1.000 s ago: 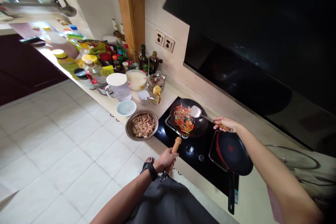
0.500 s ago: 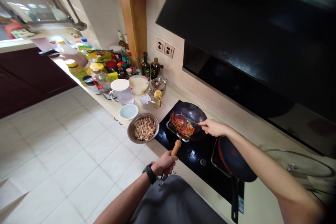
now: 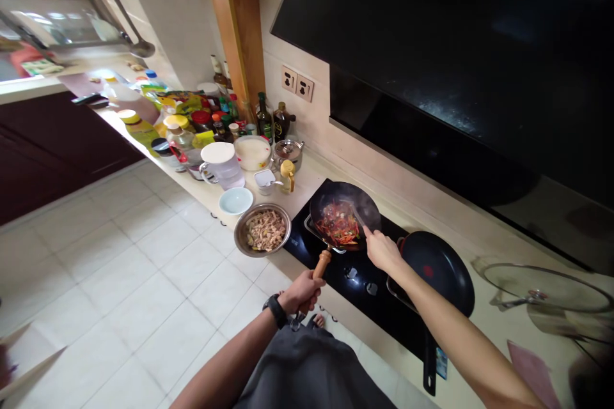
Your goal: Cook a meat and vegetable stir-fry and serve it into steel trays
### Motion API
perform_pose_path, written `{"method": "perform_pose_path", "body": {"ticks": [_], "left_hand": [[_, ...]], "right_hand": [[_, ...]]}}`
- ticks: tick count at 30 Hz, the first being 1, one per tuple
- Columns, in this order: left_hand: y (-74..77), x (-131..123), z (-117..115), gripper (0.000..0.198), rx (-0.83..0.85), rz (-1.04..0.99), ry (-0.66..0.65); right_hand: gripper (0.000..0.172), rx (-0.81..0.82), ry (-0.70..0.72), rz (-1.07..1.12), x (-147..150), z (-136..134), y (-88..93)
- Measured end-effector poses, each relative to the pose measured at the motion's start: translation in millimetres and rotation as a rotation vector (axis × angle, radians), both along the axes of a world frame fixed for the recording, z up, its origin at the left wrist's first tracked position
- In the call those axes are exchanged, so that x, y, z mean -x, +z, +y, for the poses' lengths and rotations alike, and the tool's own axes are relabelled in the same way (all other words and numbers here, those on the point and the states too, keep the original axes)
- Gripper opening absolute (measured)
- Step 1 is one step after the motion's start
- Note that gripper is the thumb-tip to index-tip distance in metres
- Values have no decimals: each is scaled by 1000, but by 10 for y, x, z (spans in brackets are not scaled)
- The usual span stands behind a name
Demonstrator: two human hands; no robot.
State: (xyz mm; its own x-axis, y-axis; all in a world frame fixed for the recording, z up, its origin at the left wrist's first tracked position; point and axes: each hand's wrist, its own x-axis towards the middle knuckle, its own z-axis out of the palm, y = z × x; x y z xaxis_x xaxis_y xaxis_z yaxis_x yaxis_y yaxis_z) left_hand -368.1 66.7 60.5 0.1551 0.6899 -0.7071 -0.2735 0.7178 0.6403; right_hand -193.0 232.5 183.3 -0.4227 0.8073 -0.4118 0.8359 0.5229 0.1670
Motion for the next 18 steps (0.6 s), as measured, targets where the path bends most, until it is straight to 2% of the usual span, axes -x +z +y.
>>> {"method": "perform_pose_path", "body": {"ticks": [3,5,7,11,13,15,18], "left_hand": [[-13,0,1,29,-10,8,-7],[-21,1,2,27,-27,14,-11],[-26,0,1,27,-25,13,-1],[-8,2,1,30,-7,-6,10],[19,10,6,30,1,-14,6],[48,20,14,25,11,-20,5],[60,24,27,18,13,-18,0]], "right_hand": [[61,20,32,3,41,-74,-156],[65,58,79,-38,-35,-199,-116],[67,91,97,-69,-199,-297,57],[54,142,85,-43,-555,-323,533],[53,173,71,-42,-615,-292,633],[55,178,63,-58,-575,-233,577],[55,119,49,-17,-410,-61,308]]}}
